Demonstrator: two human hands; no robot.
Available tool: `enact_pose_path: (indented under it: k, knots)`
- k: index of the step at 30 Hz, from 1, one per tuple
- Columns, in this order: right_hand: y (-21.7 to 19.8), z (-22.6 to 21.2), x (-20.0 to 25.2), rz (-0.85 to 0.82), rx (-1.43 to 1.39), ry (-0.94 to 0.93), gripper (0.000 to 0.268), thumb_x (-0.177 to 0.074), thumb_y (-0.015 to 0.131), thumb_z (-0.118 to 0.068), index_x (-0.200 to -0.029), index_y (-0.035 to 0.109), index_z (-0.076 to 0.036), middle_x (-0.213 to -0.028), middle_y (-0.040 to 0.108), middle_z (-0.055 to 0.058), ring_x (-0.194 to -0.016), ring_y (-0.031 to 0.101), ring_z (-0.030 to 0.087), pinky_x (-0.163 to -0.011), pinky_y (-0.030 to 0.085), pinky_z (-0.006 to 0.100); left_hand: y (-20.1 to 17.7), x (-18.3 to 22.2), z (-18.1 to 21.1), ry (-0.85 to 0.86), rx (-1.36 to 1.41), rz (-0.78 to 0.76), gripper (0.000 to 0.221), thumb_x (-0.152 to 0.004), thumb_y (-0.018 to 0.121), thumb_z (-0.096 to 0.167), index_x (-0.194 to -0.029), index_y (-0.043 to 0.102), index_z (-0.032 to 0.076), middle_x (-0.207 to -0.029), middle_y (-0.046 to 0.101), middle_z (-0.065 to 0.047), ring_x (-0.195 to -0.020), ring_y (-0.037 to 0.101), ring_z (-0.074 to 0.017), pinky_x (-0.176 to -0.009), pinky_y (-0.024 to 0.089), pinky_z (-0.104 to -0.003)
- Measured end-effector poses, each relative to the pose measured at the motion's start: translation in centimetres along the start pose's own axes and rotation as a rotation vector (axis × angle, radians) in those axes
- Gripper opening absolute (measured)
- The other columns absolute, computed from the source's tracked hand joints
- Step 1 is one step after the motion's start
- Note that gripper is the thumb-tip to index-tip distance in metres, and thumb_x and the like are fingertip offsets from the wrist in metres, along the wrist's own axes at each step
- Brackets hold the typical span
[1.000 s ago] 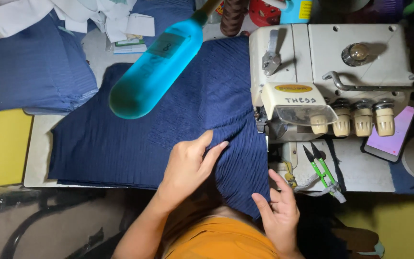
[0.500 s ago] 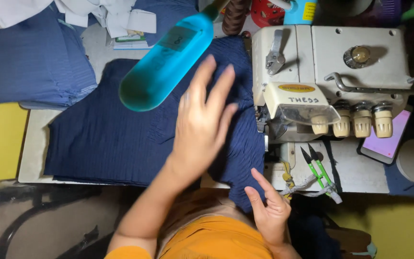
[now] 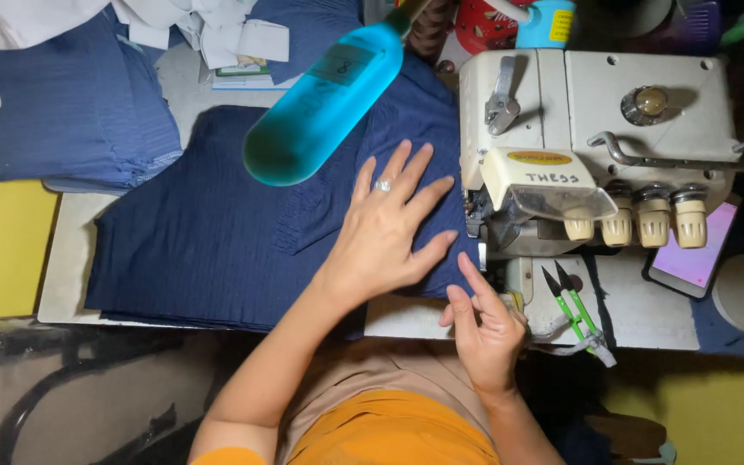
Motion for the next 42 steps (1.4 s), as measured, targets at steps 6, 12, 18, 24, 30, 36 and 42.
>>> enact_pose_path:
  k: [6, 12, 18, 24, 30, 36, 42]
  knots:
    - [0.3, -1.7, -1.1, 0.001, -0.048, -0.082, 0.028, -0.084, 0.048, -0.008, -0.111, 0.051, -0.002, -0.066, 0.063, 0.004, -0.042, 0.049, 0.006, -0.054, 0.046, 0.017, 1.1, -1.6, -2.0, 0.002, -0.069, -0.063, 0.048, -0.078, 0.051, 0.038, -0.116, 0.047, 0.010, -0.129, 0.033, -0.018, -0.122, 0.027, -0.0362, -0.092, 0.026, -0.055]
    - [0.3, -1.4, -1.3, 0.004, 0.020, -0.034, 0.029, -0.084, 0.049, -0.009, -0.113, 0.050, -0.006, -0.067, 0.064, 0.002, -0.036, 0.041, 0.006, -0.046, 0.042, 0.017, 2.3, -3.0, -3.9, -0.043, -0.138, -0.098, 0.042, -0.083, 0.045, 0.032, -0.123, 0.042, 0.020, -0.129, 0.024, -0.029, -0.121, 0.024, -0.0427, -0.072, 0.043, -0.052]
    - [0.3, -3.2, -0.7, 0.004, 0.118, -0.212, 0.028, -0.083, 0.051, -0.007, -0.111, 0.051, -0.001, -0.068, 0.064, 0.002, -0.054, 0.059, 0.007, -0.056, 0.047, 0.020, 2.8, -3.7, -6.0, -0.061, -0.114, 0.018, 0.040, -0.086, 0.039, 0.030, -0.125, 0.041, 0.019, -0.105, 0.044, -0.026, -0.095, 0.044, -0.0375, -0.081, 0.039, -0.041]
    - [2.5, -5.7, -0.6, -0.045, 0.430, -0.519, 0.055, -0.075, 0.072, -0.016, -0.118, 0.044, 0.004, -0.049, 0.049, -0.003, -0.036, 0.040, 0.008, -0.041, 0.037, 0.024, 0.1, -2.7, -6.3, -0.184, 0.027, 0.209, 0.040, -0.086, 0.038, 0.023, -0.112, 0.040, -0.008, -0.117, 0.041, -0.030, -0.113, 0.035, -0.0415, -0.100, 0.020, -0.042]
    - [2.2, -7.0, -0.5, 0.048, 0.443, -0.575, 0.030, -0.075, 0.070, -0.014, -0.101, 0.060, -0.003, -0.074, 0.064, 0.005, -0.048, 0.053, 0.019, -0.048, 0.043, 0.028, 1.9, 2.6, -7.8, -0.690, 0.439, -0.224, 0.048, -0.084, 0.024, 0.031, -0.126, 0.025, 0.007, -0.093, 0.053, -0.032, -0.086, 0.044, -0.0526, -0.074, 0.032, -0.049]
    - [0.0, -5.5, -0.4, 0.094, 0.192, -0.459, 0.009, -0.075, 0.061, 0.006, -0.082, 0.061, 0.000, -0.068, 0.061, 0.010, -0.052, 0.054, 0.019, -0.054, 0.044, 0.030, -2.3, 2.2, -1.0, -0.048, -0.035, 0.152, 0.041, -0.088, 0.045, 0.018, -0.123, 0.036, -0.001, -0.133, 0.030, -0.019, -0.124, 0.034, -0.0279, -0.096, 0.032, -0.043]
    - [-1.1, -0.1, 1.4, -0.104, -0.022, -0.152, 0.007, -0.073, 0.059, -0.002, -0.079, 0.058, -0.006, -0.086, 0.063, 0.009, -0.079, 0.061, 0.017, -0.074, 0.045, 0.024, 0.0, 3.6, 3.8, 0.157, -0.101, -0.071, 0.038, -0.085, 0.045, 0.026, -0.118, 0.047, 0.007, -0.128, 0.040, -0.013, -0.121, 0.035, -0.0322, -0.093, 0.029, -0.055]
Point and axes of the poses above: each hand's wrist, its own x-axis away from the middle knuckle, its own y-axis out of the palm, z = x × y, the point moved 10 cm from there along -x, towards the middle knuckle
